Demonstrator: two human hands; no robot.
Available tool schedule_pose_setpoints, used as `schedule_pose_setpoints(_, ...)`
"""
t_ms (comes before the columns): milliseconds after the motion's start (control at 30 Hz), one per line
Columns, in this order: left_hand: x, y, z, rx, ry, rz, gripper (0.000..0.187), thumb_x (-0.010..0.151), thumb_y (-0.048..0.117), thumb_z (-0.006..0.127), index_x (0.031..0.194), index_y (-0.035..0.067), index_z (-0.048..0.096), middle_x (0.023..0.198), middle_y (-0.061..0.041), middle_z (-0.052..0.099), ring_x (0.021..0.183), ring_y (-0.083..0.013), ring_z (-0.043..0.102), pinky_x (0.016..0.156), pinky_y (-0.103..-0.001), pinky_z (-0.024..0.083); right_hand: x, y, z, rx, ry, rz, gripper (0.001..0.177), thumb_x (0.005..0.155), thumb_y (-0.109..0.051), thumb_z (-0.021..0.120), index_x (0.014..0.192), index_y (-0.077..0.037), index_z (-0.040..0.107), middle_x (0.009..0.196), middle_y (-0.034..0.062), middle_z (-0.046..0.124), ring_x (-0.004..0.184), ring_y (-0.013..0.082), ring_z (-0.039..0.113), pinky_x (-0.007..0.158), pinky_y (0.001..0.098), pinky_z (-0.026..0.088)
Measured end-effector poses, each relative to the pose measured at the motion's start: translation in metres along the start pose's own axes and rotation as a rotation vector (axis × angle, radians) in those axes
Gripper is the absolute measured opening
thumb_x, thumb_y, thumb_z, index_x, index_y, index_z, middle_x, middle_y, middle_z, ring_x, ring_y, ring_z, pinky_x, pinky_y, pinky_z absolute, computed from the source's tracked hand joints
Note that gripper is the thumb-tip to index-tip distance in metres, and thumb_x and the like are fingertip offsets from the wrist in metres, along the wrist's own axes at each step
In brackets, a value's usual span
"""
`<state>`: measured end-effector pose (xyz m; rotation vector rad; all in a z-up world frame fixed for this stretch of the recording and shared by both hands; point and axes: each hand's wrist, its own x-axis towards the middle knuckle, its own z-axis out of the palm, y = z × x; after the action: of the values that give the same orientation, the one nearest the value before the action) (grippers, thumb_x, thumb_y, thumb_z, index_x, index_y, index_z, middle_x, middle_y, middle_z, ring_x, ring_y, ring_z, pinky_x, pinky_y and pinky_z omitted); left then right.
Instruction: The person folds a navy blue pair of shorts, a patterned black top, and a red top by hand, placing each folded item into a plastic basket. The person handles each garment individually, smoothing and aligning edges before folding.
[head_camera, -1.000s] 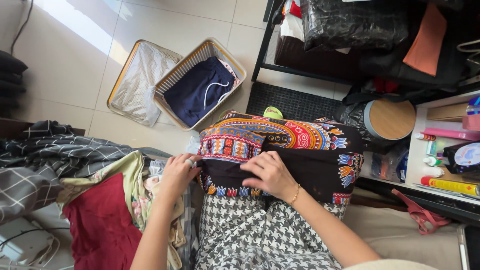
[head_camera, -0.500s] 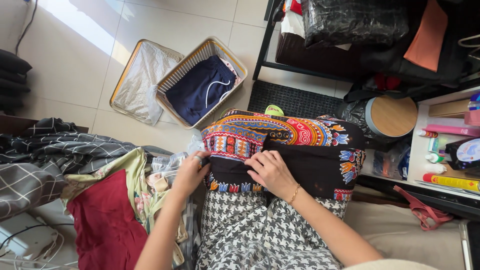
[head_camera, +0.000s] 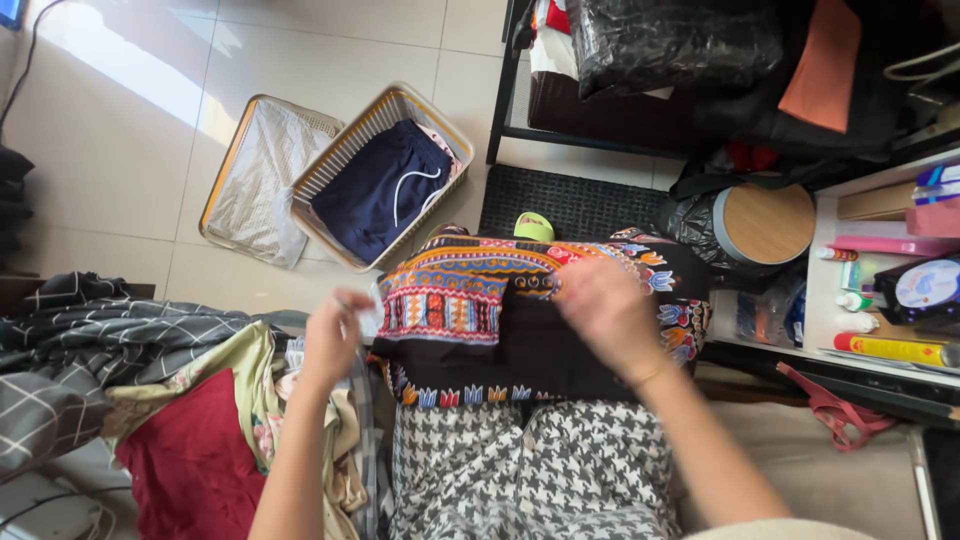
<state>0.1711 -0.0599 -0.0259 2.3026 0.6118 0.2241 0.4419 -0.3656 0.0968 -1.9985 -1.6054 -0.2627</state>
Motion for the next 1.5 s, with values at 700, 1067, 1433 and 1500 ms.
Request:
schedule_pose_setpoints(700, 0.137, -0.29, 0.211, -0.426, -0.811, -0.517, 0.07, 0.098, 0.054, 0.047, 0.156, 0.015, 0.043, 0.151, -0.008, 0.051, 0.139, -0.0199, 0.045, 0.116, -0.038, 0.034, -0.131, 0.224, 0.12, 2.195, -0.265, 1.733, 0.049, 0.108, -0.037, 0.053, 0.144, -0.004, 0.054, 0.14, 0.0134, 0.062, 0.12, 0.0195, 0.063, 0.104, 0.036, 0.051)
schedule_pose_setpoints(1067, 0.23, -0.118, 0.046, -0.867, -0.008, -0.757, 0.021, 0.088, 0.017, 0.076, 0.104, 0.004, 0.073, 0.095, -0.005, 0.075, 0.075, -0.0161, 0.072, 0.065, -0.033, 0.06, -0.133, 0.334, 0.123, 0.174, -0.285, 0.927, 0.039, 0.076, -0.041, 0.09, 0.103, -0.014, 0.081, 0.1, 0.0077, 0.075, 0.09, 0.0214, 0.072, 0.086, 0.0352, 0.056)
schedule_pose_setpoints(1433, 0.259, 0.009, -0.074, -1.101, 0.019, -0.308, 0.034, 0.092, -0.007, 0.064, 0.124, 0.001, 0.06, 0.108, -0.012, 0.074, 0.091, -0.0207, 0.075, 0.078, -0.033, 0.063, -0.054, 0.314, -0.003, -0.059, 0.059, 0.436, 0.029, 0.07, -0.023, 0.093, 0.084, -0.01, 0.072, 0.107, 0.007, 0.07, 0.104, 0.026, 0.06, 0.092, 0.0395, 0.052)
schedule_pose_setpoints(1500, 0.253, 0.028, -0.085, -1.049, 0.029, -0.288, 0.045, 0.088, -0.011, 0.063, 0.13, 0.005, 0.054, 0.108, -0.013, 0.072, 0.09, -0.0203, 0.074, 0.075, -0.033, 0.062, -0.055, 0.32, -0.015, 0.127, 0.1, 0.395, 0.029, 0.076, -0.021, 0.091, 0.085, -0.008, 0.066, 0.114, 0.004, 0.073, 0.106, 0.0203, 0.067, 0.094, 0.0373, 0.055)
